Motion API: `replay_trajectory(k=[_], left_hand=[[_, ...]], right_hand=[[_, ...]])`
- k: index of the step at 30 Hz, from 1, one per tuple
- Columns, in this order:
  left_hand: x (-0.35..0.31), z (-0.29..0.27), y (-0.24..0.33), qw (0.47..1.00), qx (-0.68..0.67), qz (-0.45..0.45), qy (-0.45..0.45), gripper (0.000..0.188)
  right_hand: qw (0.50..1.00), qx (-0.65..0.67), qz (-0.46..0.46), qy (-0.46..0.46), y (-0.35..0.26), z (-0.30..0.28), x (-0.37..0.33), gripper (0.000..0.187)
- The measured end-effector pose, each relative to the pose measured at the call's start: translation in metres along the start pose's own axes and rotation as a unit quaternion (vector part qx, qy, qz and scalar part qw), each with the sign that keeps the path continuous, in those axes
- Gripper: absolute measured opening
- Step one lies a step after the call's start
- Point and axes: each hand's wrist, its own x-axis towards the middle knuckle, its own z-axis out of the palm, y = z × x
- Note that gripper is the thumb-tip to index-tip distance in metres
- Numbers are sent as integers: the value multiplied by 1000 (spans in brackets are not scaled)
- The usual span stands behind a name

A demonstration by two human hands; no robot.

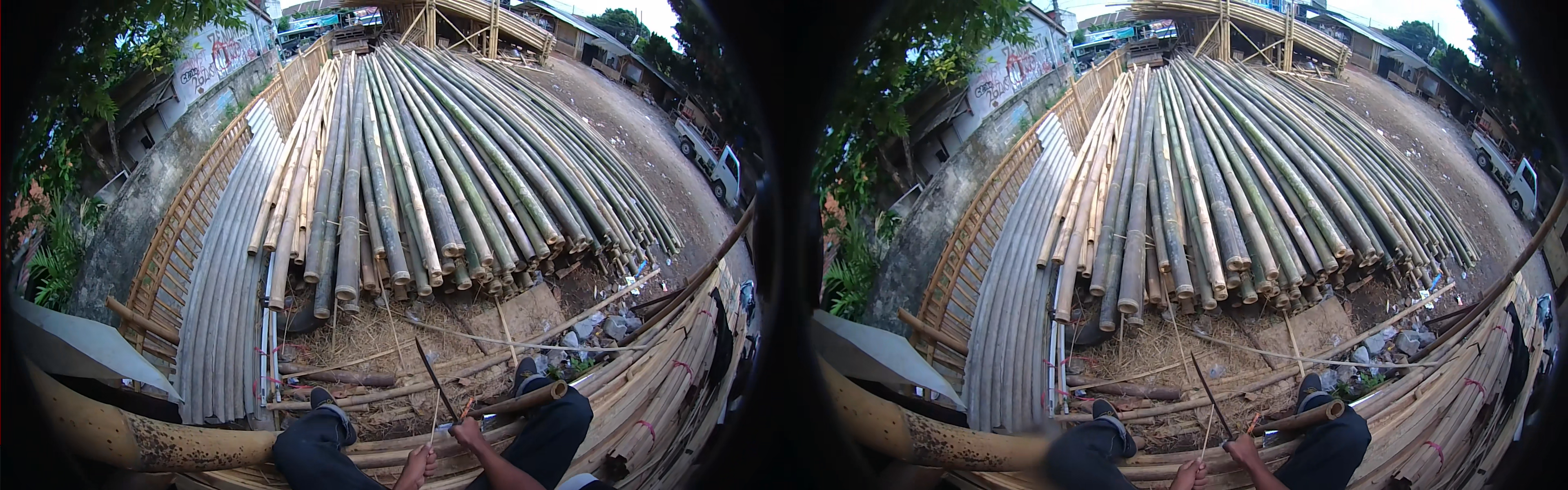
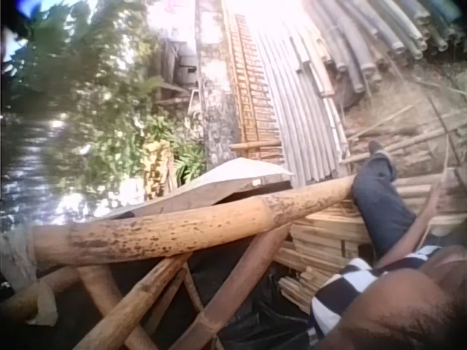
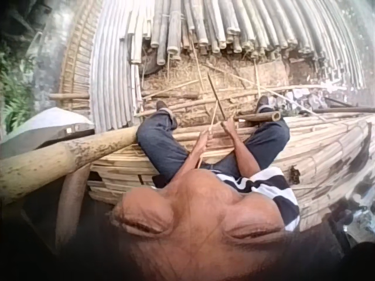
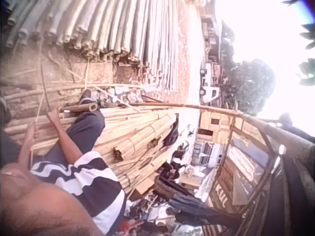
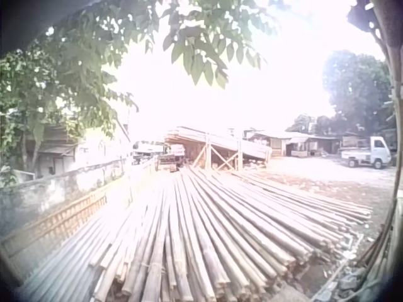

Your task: Using a machete to peel or shave strips from a bamboo pole while sitting above a pile of processed bamboo.

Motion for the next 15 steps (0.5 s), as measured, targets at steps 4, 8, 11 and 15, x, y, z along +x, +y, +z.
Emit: replay_trajectory(k=[4,8,11,15], left_hand=[[6,-6,9,999,-49,-11,-3,26],[18,-22,8,1000,-26,5,4,28],[5,-17,17,999,-42,18,1,29],[-16,0,13,995,45,78,36,29]], right_hand=[[934,322,137,77,3,-7,2,9],[950,299,94,-3,-19,-14,-24,11],[994,-16,-63,-91,-55,-15,-53,29],[980,-110,-144,-83,-38,3,-43,39]])
